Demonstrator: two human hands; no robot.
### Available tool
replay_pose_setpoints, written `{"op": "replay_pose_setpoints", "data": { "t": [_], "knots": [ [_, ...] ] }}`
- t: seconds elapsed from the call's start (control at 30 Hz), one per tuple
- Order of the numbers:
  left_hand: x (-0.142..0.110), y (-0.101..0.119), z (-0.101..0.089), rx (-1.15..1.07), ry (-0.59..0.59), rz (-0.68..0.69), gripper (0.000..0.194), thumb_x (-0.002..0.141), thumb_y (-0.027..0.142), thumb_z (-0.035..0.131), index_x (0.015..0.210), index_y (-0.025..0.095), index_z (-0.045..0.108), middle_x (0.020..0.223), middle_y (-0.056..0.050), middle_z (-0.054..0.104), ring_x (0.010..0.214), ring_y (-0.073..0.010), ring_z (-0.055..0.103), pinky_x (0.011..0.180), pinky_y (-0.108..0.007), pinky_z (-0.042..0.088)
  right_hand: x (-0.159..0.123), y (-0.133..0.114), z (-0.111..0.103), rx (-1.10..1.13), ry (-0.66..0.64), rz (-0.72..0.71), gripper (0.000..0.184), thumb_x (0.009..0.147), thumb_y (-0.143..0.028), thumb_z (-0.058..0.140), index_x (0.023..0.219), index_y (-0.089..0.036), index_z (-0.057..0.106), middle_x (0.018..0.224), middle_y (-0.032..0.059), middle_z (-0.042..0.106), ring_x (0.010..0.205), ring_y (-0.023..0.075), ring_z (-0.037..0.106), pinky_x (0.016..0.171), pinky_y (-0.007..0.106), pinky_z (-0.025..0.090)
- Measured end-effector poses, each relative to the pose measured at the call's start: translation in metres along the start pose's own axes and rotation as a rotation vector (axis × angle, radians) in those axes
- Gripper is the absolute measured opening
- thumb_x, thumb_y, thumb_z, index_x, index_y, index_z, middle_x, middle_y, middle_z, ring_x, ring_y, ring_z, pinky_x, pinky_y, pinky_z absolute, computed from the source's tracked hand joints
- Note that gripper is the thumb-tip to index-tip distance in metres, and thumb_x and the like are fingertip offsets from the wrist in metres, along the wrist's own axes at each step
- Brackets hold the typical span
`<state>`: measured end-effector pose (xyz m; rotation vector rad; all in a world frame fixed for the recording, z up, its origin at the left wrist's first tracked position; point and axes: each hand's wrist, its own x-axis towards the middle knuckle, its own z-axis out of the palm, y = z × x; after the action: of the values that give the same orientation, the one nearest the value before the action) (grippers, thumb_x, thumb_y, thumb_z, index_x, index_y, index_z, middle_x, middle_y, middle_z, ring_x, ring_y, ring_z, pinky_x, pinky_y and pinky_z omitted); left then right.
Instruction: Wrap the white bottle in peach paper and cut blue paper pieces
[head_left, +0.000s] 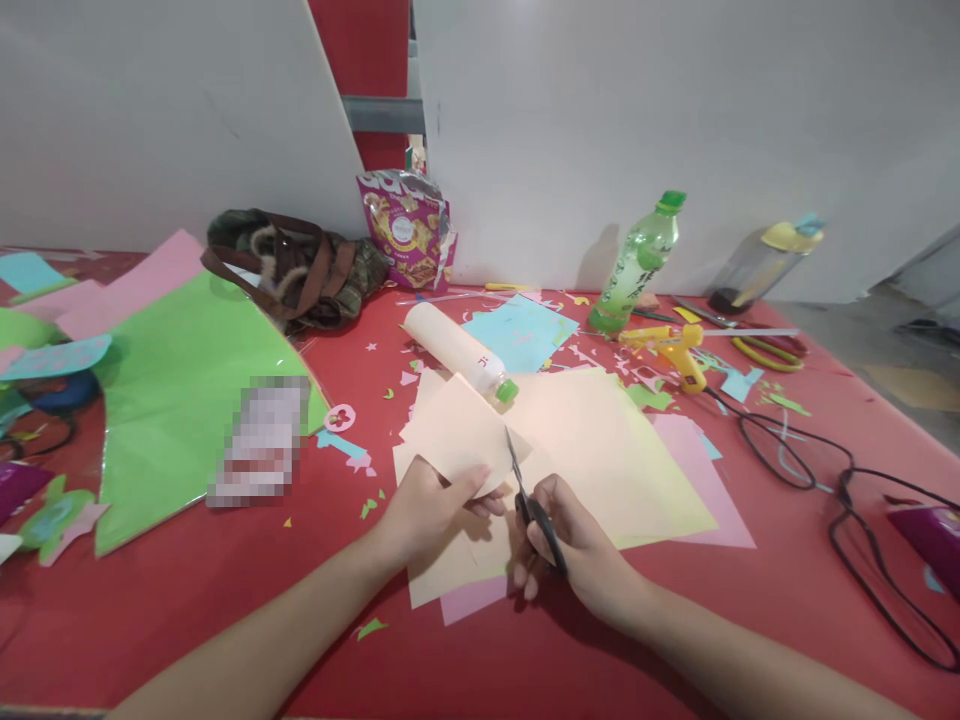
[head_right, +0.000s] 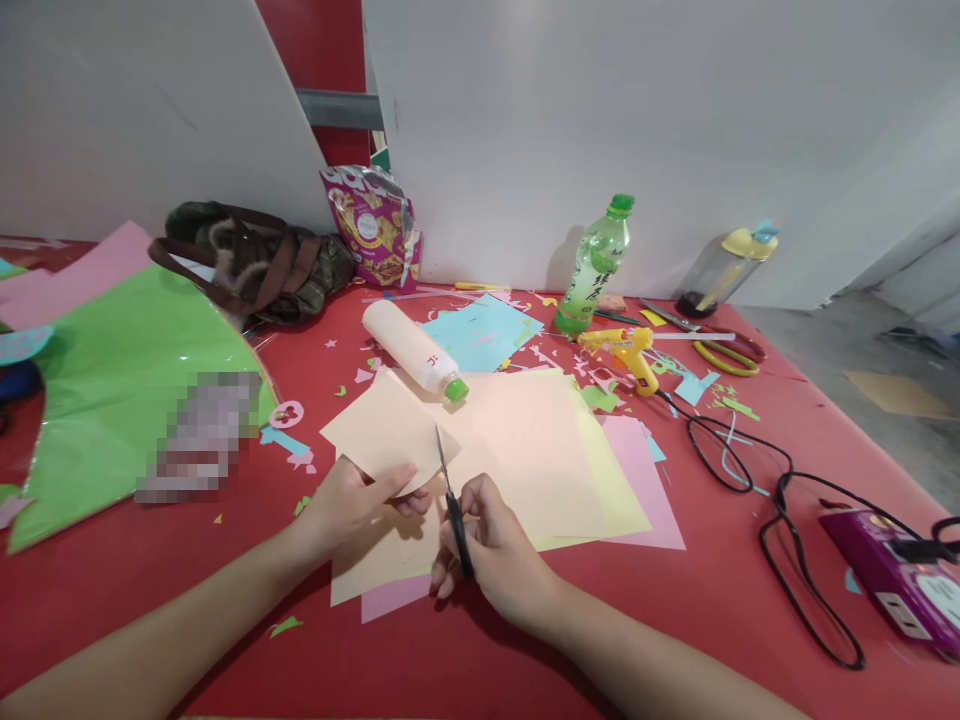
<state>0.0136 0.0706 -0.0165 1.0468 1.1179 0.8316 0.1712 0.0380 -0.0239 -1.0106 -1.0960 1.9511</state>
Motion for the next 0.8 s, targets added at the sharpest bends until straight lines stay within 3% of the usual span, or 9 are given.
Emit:
{"op": "replay_pose_setpoints", "data": {
  "t": [0.5,0.8],
  "knots": [
    [0.0014,0.002,-0.0085,0.023,0.071,0.013,0.029,0.074,0.036,0.051,0.067,0.009,0.06,0.058,-0.008,0.066,0.056,-0.0167,0.063,0.054,-0.024,0.05,0.002,-0.0039,0.0026,0.019,0.057,0.047,0.045,0.067,-0.046,0.056,0.07,-0.024,0.018,0.048,-0.0133,0.046,0.036,0.0092,0.053,0.033,0.018,0.04],
    [0.0007,0.0038,-0.0068,0.074,0.005,0.016,0.027,0.073,0.033,0.052,0.062,0.01,0.061,0.054,-0.007,0.066,0.051,-0.0148,0.061,0.052,-0.023,0.05,0.0019,0.0002,-0.0013,-0.001,0.007,0.016,0.044,0.068,-0.05,0.055,0.072,-0.024,0.019,0.044,-0.0105,0.053,0.041,0.0116,0.056,0.036,0.02,0.042]
  ]
}}
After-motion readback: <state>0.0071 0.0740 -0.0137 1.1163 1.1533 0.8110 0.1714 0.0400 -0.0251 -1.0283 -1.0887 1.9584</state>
